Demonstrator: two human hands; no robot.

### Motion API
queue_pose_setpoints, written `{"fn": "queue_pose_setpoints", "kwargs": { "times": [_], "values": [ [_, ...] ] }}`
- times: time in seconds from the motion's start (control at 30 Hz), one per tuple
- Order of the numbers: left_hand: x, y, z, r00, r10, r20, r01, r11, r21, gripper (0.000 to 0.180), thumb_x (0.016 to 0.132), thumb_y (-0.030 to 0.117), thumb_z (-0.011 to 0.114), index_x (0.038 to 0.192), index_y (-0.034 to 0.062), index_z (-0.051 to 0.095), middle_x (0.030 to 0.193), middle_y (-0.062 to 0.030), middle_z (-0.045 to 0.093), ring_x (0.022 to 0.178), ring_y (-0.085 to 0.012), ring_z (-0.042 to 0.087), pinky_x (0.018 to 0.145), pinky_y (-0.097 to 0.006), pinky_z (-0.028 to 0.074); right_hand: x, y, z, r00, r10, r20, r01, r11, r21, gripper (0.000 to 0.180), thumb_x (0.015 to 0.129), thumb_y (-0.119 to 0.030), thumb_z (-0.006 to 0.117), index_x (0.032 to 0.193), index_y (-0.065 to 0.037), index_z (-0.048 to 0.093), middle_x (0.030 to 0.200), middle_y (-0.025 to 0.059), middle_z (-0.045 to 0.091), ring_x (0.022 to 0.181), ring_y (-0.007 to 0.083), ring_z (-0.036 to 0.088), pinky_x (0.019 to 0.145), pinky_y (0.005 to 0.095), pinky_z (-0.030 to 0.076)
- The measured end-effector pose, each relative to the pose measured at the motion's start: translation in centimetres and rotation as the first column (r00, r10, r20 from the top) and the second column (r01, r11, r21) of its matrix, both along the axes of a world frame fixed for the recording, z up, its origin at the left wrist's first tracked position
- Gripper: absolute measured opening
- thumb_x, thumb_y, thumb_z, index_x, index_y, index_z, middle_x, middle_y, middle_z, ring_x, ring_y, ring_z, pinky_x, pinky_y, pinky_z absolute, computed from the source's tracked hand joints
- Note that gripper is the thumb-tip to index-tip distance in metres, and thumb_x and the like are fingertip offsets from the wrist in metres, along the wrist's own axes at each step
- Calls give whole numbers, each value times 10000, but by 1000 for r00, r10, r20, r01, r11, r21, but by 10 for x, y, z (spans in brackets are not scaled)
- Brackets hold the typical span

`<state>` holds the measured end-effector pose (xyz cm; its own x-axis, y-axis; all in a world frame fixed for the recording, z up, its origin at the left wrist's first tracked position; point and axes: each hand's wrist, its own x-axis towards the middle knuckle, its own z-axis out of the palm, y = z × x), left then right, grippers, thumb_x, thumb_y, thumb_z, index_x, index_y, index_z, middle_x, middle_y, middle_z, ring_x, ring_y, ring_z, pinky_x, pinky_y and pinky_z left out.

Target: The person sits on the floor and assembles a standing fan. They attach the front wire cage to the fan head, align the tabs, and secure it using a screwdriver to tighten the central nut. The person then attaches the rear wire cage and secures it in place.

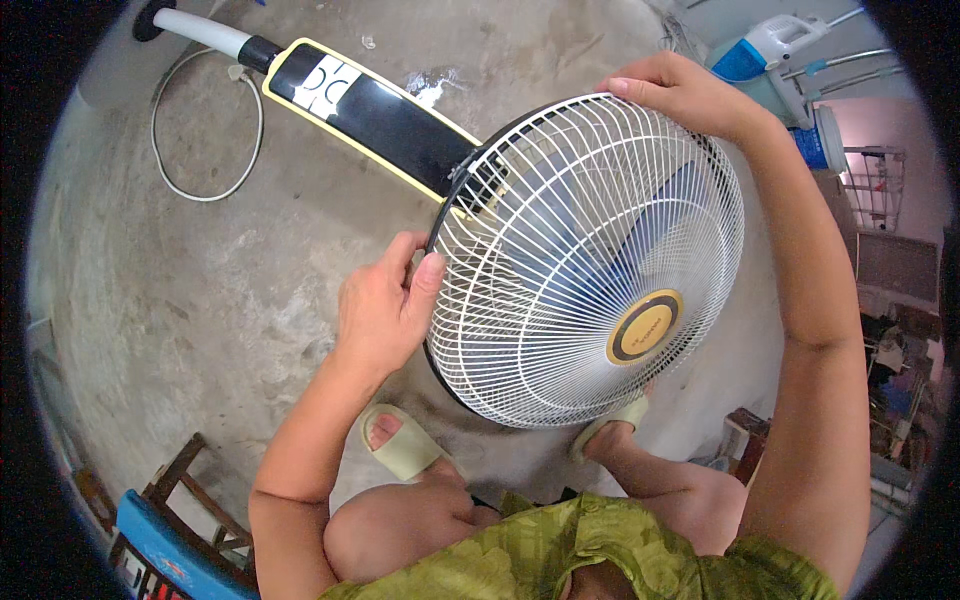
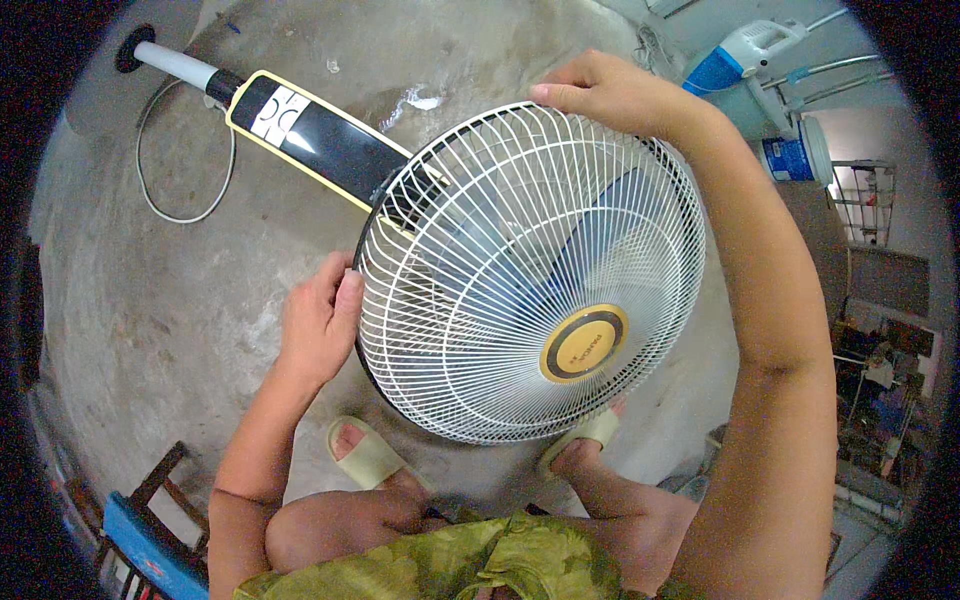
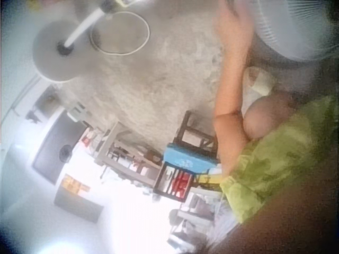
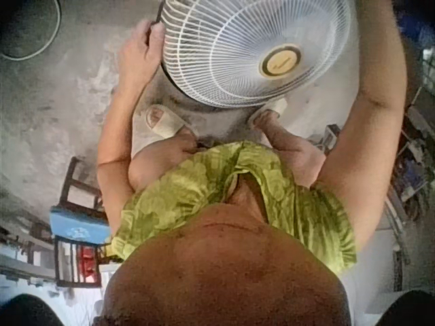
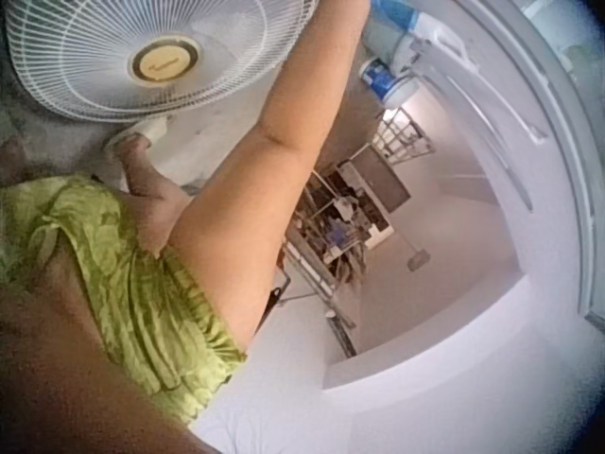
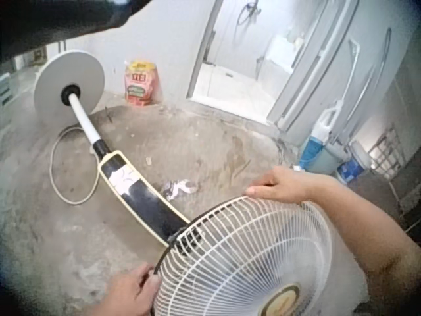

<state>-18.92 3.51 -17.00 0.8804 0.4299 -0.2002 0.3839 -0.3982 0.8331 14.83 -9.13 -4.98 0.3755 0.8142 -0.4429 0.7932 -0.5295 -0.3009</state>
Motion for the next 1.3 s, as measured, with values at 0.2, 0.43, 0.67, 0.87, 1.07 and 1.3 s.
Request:
{"fn": "queue_pose_setpoints", "kwargs": {
  "times": [0.2, 0.43, 0.67, 0.87, 1.07, 1.3],
  "values": [
    [28, 2, 9, 938, 115, 326, -74, 988, -136, 471, 913, 340, 582, 1279, 59, 489, 1154, -176, 545, 1008, -268, 565, 836, -372, 478, 9, 4, 5, 993, -24, -115, 18, 998, -59, 444, 929, -386, 583, 1135, -3, 669, 970, 80, 703, 880, 135, 622, 811, 276, 487],
    [50, 0, -1, 887, 112, 448, 82, 917, -391, 552, 899, 285, 619, 1371, 63, 437, 1209, -145, 511, 1140, -241, 499, 1009, -347, 370, 3, 8, 5, 959, -127, -252, 116, 992, -56, 387, 940, -342, 575, 1136, -23, 672, 984, 82, 704, 886, 149, 628, 814, 291, 490],
    [55, -2, -3, 880, 174, 441, 70, 872, -484, 514, 903, 241, 615, 1358, 62, 457, 1218, -118, 515, 1128, -210, 504, 993, -335, 384, 25, -25, 8, 982, -156, -107, 162, 985, 50, 338, 943, -263, 576, 1169, -24, 654, 1007, 53, 688, 908, 132, 611, 846, 268, 473],
    [61, 3, 21, 919, 38, 392, 99, 941, -324, 466, 905, 147, 556, 1358, 70, 481, 1204, -100, 500, 1138, -198, 483, 1020, -316, 348, 38, -108, 20, 864, -482, -144, 471, 876, -101, 369, 927, -375, 579, 1123, -79, 677, 894, -7, 658, 646, 64, 497, 488, 236, 356],
    [70, -3, 36, 962, 105, 252, 45, 849, -526, 501, 876, 79, 480, 1374, 44, 453, 1280, -101, 470, 1214, -200, 442, 1051, -322, 322, 57, -158, -11, 699, -548, -460, 584, 808, -75, 389, 938, -414, 553, 1128, -98, 675, 771, -67, 582, 538, 24, 380, 432, 225, 258],
    [87, -7, 68, 983, 181, 19, -132, 782, -609, 602, 748, 88, 468, 1337, -26, 425, 1262, -123, 531, 1169, -208, 504, 1019, -322, 380, 96, -147, -52, 765, -32, -643, 266, 925, 271, 423, 893, -295, 611, 1221, -28, 622, 1000, 85, 664, 881, 157, 583, 826, 298, 466]
  ]
}}
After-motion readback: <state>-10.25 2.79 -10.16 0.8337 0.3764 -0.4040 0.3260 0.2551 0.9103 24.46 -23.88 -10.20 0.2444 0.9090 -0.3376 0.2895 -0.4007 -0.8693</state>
